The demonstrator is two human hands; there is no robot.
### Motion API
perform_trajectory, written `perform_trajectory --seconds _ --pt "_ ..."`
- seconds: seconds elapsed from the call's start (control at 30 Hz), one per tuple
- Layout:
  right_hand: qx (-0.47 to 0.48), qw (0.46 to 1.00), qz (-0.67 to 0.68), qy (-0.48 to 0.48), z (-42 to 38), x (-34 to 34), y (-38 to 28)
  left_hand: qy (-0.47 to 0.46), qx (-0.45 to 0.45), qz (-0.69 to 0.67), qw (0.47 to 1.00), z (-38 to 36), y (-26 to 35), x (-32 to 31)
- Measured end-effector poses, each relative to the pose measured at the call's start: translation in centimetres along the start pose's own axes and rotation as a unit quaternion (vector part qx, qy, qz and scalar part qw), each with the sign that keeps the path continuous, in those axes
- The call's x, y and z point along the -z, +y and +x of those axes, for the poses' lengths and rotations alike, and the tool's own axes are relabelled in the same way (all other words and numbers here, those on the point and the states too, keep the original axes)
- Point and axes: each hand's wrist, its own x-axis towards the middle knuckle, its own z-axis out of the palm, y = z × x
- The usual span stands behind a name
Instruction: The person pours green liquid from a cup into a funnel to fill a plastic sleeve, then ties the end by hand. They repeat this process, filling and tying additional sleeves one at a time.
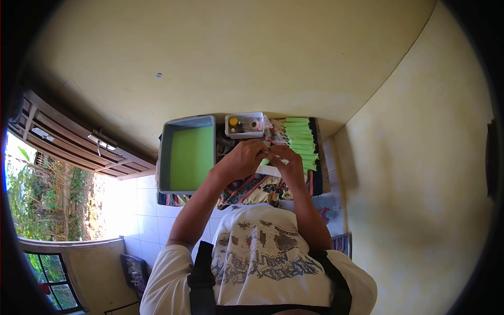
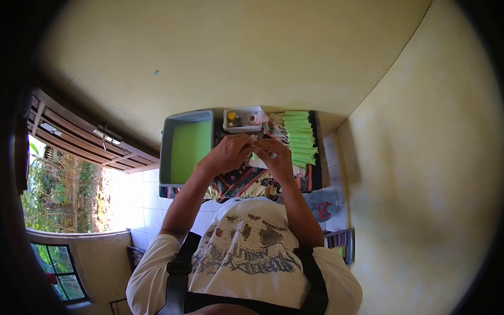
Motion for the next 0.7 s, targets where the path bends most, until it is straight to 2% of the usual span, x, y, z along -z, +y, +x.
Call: perform_trajectory --seconds 0.07,0.17,0.23,0.37,0.47,0.57,0.67,0.7 --pt "0.006 0.999 -0.024 -0.028 0.1 0.7 0.6 -0.002 0.002 -0.014 1.0 -0.2 -0.9 -0.4" --pt "0.012 0.998 -0.027 -0.053 0.6 1.4 1.9 -0.028 0.051 0.0 0.998 -0.3 -1.1 -0.6" --pt "0.036 0.997 -0.044 -0.051 0.9 1.6 1.8 -0.018 0.097 -0.038 0.994 -0.3 -1.3 -0.9" --pt "0.096 0.988 -0.118 0.007 1.4 1.2 2.3 0.013 0.133 -0.046 0.99 -0.2 -2.1 -2.1" --pt "0.151 0.969 -0.186 0.068 1.6 0.4 2.4 0.077 0.218 -0.063 0.971 0.0 -1.7 -3.8" --pt "0.164 0.961 -0.2 0.094 2.0 0.2 3.2 0.194 0.149 -0.038 0.969 -0.6 -3.9 -7.1" --pt "0.171 0.96 -0.205 0.086 2.3 0.5 3.8 0.259 0.078 0.039 0.962 -0.6 -4.5 -8.3" --pt "0.168 0.962 -0.197 0.087 2.3 0.5 3.9 0.266 0.099 0.012 0.959 -0.5 -4.2 -8.6"
